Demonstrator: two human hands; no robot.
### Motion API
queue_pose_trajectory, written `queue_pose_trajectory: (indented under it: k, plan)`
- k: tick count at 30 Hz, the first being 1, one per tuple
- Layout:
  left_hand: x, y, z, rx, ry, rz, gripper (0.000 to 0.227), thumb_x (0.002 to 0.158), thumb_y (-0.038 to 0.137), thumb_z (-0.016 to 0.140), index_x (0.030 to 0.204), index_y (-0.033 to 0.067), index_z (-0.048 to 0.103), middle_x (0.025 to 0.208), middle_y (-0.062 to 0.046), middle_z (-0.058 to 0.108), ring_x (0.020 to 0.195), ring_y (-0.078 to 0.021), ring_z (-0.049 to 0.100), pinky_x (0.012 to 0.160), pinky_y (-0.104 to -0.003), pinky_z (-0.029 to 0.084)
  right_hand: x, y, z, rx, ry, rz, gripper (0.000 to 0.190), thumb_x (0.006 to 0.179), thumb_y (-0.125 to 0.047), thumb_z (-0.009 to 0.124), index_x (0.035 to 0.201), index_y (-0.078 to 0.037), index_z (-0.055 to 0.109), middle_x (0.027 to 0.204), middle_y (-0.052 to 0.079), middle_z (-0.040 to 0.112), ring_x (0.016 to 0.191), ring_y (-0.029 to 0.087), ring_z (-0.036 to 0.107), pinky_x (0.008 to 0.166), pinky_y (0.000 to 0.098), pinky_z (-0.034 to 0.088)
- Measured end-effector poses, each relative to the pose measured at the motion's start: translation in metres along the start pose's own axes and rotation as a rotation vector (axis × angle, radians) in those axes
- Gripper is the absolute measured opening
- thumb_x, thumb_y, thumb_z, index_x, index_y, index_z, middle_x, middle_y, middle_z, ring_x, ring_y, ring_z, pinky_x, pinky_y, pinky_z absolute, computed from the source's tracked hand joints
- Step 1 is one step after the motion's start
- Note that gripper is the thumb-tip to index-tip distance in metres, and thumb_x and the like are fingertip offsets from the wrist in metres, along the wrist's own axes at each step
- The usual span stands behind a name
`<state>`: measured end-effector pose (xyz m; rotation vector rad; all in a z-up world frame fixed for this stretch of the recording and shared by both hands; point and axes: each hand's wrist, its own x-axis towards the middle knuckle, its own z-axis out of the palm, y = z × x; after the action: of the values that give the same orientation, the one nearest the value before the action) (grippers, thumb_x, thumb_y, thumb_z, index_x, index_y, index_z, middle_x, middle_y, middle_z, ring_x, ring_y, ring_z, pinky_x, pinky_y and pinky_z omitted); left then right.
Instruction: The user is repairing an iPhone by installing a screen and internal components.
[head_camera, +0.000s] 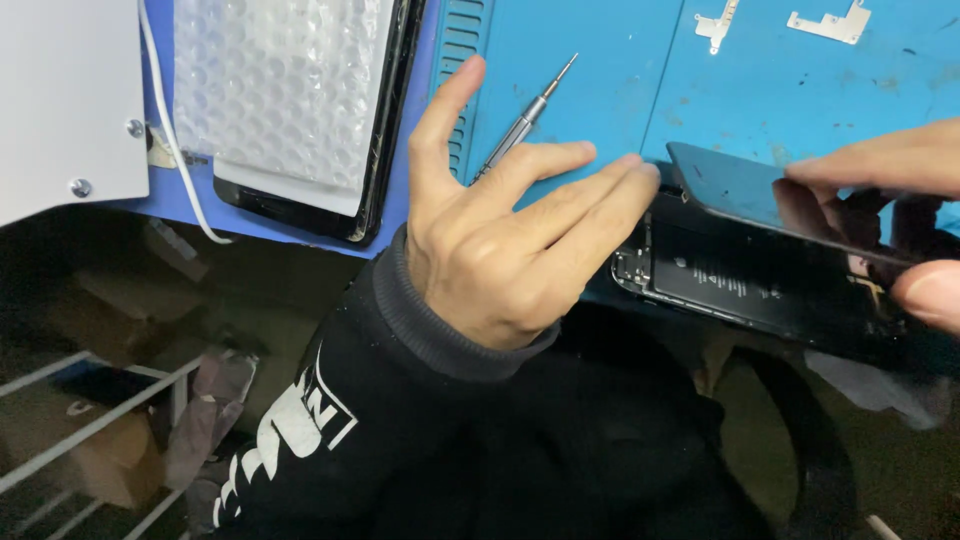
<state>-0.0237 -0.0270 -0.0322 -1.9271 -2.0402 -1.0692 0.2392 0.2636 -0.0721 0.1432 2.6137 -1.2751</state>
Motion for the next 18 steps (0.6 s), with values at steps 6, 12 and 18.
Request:
queue_pose_trajectory:
  k: [6,12,18]
  plan:
    - [-0.001,-0.001,-0.001,0.024,0.011,0.048,0.015,0.099,0.006,0.07,0.111,0.0052,0.078,0.111,-0.002,0.076,0.102,-0.019,0.068,0.12,-0.064,0.03,0.015,-0.07,0.015,-0.038,0.193,-0.045,0.071,0.095,-0.057,0.054,0.143,-0.005,0.055,0.131,0.014,0.064,0.123,0.026,0.061,0.112,0.0452,0.044]
    - [-0.003,-0.003,0.0,0.072,0.019,0.067,0.013,0.099,0.005,0.071,0.11,0.0042,0.078,0.111,-0.002,0.076,0.101,-0.0171,0.068,0.12,-0.064,0.03,0.019,-0.08,0.015,-0.092,0.182,-0.066,0.068,0.094,-0.056,0.046,0.141,-0.007,0.057,0.132,0.013,0.065,0.123,0.026,0.061,0.113,0.0449,0.043]
    - [-0.006,-0.004,0.0,0.067,0.021,0.078,0.017,0.094,0.004,0.069,0.109,0.0063,0.078,0.112,0.0,0.075,0.102,-0.0168,0.068,0.122,-0.063,0.03,0.012,-0.061,0.017,-0.051,0.161,0.014,0.075,0.09,-0.057,0.05,0.144,-0.006,0.057,0.127,0.012,0.068,0.116,0.024,0.064,0.107,0.0428,0.047]
